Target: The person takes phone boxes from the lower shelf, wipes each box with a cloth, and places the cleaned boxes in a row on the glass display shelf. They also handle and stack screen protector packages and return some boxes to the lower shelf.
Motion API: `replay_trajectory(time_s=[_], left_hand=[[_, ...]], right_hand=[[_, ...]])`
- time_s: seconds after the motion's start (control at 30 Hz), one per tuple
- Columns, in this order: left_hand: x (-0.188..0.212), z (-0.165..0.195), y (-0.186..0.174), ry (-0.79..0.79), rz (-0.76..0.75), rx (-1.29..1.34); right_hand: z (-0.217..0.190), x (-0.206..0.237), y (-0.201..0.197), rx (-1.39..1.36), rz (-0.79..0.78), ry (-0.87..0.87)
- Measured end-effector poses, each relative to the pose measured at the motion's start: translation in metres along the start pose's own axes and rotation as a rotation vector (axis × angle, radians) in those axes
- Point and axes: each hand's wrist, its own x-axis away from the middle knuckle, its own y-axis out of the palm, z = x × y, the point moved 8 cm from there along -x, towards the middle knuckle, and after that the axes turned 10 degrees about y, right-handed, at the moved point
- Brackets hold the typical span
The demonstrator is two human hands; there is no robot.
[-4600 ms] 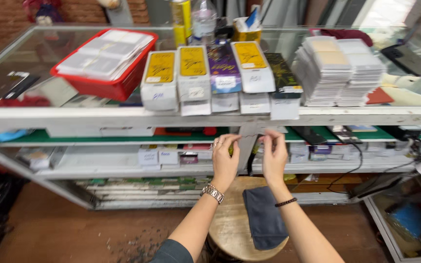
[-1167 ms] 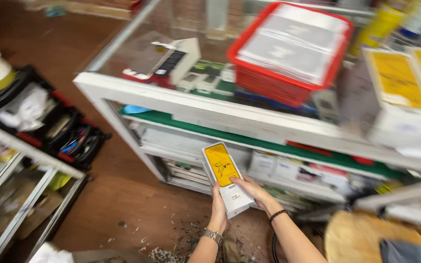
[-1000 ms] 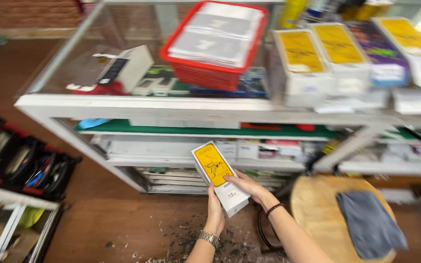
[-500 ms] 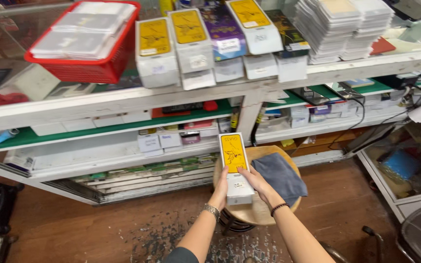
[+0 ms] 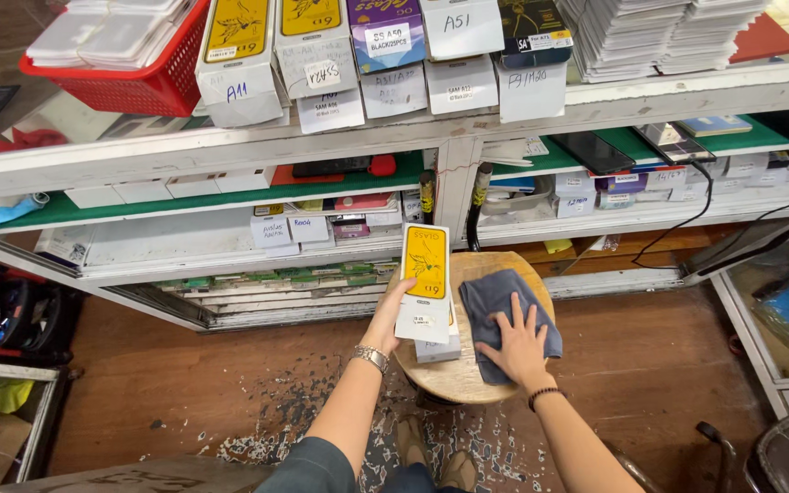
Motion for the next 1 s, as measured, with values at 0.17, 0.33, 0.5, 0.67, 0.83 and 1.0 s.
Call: replay_trajectory(time_s=[0.17, 0.33, 0.5, 0.67, 0.83, 1.0], left_hand=[[-0.009, 0.003, 0.019, -0.031, 0.036, 0.102], [-0.022, -0.003, 0.034, 0.210, -0.015, -0.233], [-0.028, -0.019, 0.056, 0.026, -0.167, -0.198], [0.003, -0.002, 0.057, -0.172, -0.346, -0.475], [0.007, 0.025, 0.061, -0.148, -0.257, -0.478], [-0.002, 0.043, 0.068, -0.052, -0.317, -0.465]], right_hand=[[0.057, -0.019, -0.014, -0.606, -0.053, 0.400], [-0.015, -0.020, -0.126, -1.105, 0.238, -0.245], [-0.089, 0.006, -0.149, -0.535, 0.460, -0.304], [-0.043, -0.049, -0.165, -0.665, 0.382, -0.087], [-0.049, -0.039, -0.179, -0.612, 0.394, -0.118], [-0.107, -0.007, -0.177, -0.392, 0.462, -0.538]])
